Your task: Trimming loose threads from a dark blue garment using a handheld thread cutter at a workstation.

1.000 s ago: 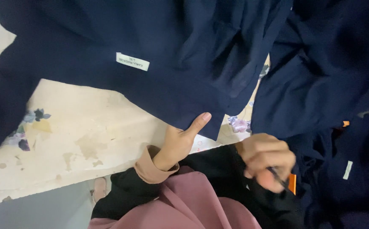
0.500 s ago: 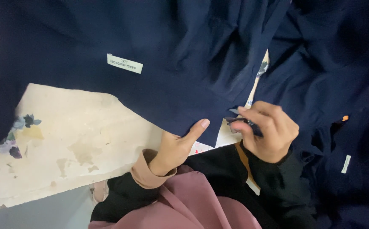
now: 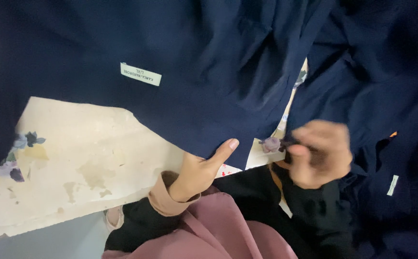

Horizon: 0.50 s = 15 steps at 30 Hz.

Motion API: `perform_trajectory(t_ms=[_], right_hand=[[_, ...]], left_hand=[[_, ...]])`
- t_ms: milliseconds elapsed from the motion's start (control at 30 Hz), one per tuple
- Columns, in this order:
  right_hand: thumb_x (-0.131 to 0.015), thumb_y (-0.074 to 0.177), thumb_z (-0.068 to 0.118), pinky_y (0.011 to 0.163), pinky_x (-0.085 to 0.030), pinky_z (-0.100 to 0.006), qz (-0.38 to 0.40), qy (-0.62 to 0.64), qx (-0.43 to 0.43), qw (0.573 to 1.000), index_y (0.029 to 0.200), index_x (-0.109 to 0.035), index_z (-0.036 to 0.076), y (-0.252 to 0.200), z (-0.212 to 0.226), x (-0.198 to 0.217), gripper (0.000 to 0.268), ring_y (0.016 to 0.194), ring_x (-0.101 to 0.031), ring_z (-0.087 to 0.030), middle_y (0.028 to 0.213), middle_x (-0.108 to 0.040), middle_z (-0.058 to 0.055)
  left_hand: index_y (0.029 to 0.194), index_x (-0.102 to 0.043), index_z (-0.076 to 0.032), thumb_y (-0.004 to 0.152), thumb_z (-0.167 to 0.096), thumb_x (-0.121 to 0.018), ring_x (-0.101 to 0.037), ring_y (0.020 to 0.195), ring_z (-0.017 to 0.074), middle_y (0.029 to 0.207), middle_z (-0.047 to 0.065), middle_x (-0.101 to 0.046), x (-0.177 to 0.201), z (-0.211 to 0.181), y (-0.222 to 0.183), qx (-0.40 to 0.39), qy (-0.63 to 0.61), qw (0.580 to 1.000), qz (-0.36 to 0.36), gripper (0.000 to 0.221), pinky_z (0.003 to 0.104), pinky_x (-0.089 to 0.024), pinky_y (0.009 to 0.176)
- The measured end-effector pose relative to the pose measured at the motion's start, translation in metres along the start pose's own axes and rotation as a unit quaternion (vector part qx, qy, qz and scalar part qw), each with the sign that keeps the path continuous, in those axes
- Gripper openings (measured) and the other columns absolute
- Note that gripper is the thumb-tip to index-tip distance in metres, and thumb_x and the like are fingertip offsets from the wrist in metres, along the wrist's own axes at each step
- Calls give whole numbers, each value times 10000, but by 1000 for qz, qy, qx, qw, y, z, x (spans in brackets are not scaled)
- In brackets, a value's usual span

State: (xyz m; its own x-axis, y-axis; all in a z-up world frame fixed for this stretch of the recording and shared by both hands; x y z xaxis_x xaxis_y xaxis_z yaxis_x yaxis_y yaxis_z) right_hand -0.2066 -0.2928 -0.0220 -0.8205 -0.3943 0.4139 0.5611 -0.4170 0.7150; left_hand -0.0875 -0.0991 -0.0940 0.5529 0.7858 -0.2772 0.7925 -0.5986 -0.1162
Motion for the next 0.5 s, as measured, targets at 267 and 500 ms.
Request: perform_trajectory(t_ms=[267, 500], right_hand=[[-806, 867, 152, 559, -455, -247, 89, 208, -285, 932, 1020, -707, -47, -16, -6, -42, 270, 576, -502, -112, 714, -444, -37], [-685, 972, -8, 556, -421, -242, 55, 227, -251, 940, 858, -701, -28, -17, -1, -36, 117, 532, -510, -95, 655, -520, -60]], left_hand=[[1367, -634, -26, 913, -223, -796, -653, 1194, 179, 1278, 116, -721, -10, 2, 3, 94, 13, 990, -101, 520, 396, -516, 1061], [1347, -675, -77, 916, -172, -802, -628, 1157, 118, 1244, 33, -718, -22, -3, 14, 44, -68, 992, -99, 459, 369, -520, 1061]])
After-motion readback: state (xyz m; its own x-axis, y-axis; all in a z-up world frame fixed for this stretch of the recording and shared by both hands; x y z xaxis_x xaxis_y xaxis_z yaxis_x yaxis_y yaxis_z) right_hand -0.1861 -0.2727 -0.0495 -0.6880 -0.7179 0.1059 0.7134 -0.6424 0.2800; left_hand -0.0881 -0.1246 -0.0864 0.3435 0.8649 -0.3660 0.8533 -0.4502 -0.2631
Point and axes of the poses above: each hand's wrist, its own y-axis towards the middle knuckle, its own x-axis out of the back of the hand, z = x × y, the point moved 5 cm from there along y, towards the middle knuckle
